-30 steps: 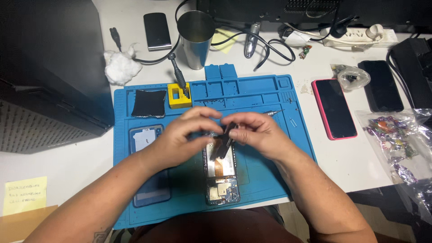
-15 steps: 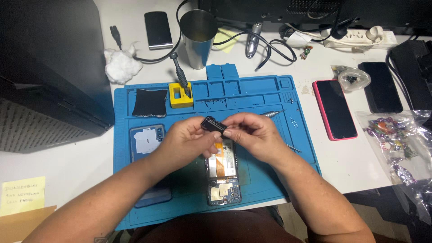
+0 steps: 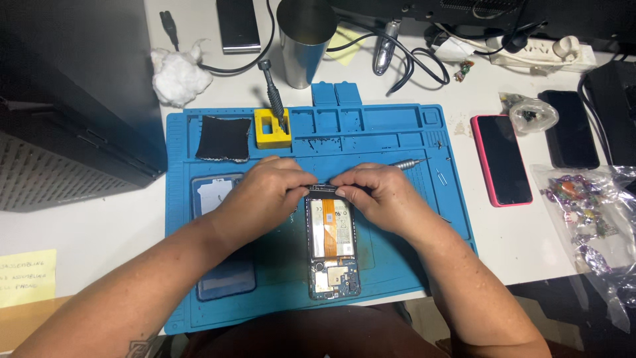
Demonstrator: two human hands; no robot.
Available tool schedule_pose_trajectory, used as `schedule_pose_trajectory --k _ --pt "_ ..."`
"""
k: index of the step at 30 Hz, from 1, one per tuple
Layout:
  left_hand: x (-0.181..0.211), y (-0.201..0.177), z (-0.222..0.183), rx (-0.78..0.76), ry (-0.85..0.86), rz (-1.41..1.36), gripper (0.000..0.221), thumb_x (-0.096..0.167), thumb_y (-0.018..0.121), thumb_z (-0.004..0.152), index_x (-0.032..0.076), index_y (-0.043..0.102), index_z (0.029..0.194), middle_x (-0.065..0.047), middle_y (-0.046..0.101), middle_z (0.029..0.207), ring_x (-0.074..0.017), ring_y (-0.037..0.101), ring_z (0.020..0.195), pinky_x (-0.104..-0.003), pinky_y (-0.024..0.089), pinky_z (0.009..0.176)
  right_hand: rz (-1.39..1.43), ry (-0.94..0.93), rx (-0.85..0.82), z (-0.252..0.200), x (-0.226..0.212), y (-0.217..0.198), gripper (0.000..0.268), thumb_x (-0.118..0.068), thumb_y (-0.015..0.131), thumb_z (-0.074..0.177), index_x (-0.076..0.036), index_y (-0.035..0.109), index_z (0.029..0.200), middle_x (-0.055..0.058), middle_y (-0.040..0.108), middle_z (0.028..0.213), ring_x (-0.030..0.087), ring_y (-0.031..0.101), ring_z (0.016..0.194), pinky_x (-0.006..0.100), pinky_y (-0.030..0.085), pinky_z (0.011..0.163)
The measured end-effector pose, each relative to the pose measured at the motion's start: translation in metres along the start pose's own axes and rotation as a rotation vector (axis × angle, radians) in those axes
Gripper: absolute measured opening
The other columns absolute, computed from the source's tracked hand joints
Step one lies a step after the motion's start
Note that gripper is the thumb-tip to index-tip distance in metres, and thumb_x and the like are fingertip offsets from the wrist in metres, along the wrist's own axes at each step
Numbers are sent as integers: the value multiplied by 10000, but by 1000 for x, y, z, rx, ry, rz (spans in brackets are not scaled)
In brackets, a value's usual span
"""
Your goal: The person uses a screwdriver to remove screws from a disassembled smartphone placed on a blue anti-static mat. They carefully unscrew multiple screws from the phone's internal frame and place them on the mat.
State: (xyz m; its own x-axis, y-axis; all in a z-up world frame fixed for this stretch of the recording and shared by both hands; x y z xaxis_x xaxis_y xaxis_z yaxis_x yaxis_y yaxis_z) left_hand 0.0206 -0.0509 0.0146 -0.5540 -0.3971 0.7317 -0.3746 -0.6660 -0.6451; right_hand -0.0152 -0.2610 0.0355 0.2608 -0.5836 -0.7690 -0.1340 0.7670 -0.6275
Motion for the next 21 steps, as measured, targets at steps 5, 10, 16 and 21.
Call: schedule_pose_trajectory --k 5,10,16,21 --pt "4 -1 3 -36 -18 32 178 2 674 913 6 774 1060 -142 762 920 -263 703 885 -376 562 812 -51 -49 17 0 6 3 114 -44 775 852 -39 815 959 162 760 847 361 749 809 462 615 726" --pt "1 0 5 -88 -30 38 181 38 655 938 10 753 1088 -139 750 920 -267 696 899 -376 553 834 -108 -73 20 0 4 4 114 -61 763 857 -51 814 959 167 746 848 399 732 821 493 603 747" --pt "-2 1 4 -88 -10 87 170 30 667 932 15 763 1071 -124 739 909 -255 679 872 -384 547 803 -168 -88 33 1 9 9 128 -77 759 862 -81 817 976 149 736 862 397 722 852 490 598 775" --pt "-4 0 6 -171 -49 110 226 87 671 932 20 725 1141 -118 703 935 -277 654 908 -387 531 819 -199 -98 13 5 4 9 121 -61 734 883 -77 814 972 151 729 852 375 728 848 470 595 768"
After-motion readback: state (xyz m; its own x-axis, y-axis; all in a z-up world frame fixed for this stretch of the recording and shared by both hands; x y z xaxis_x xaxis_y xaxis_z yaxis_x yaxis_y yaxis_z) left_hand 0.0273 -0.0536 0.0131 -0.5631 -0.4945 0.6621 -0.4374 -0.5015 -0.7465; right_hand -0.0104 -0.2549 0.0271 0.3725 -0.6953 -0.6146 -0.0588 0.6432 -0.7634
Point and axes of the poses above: each hand's wrist, its own z-axis towards the middle knuckle, its own y-axis out of the palm, x = y × z, the point moved 2 cm from there along z, towards the middle knuckle
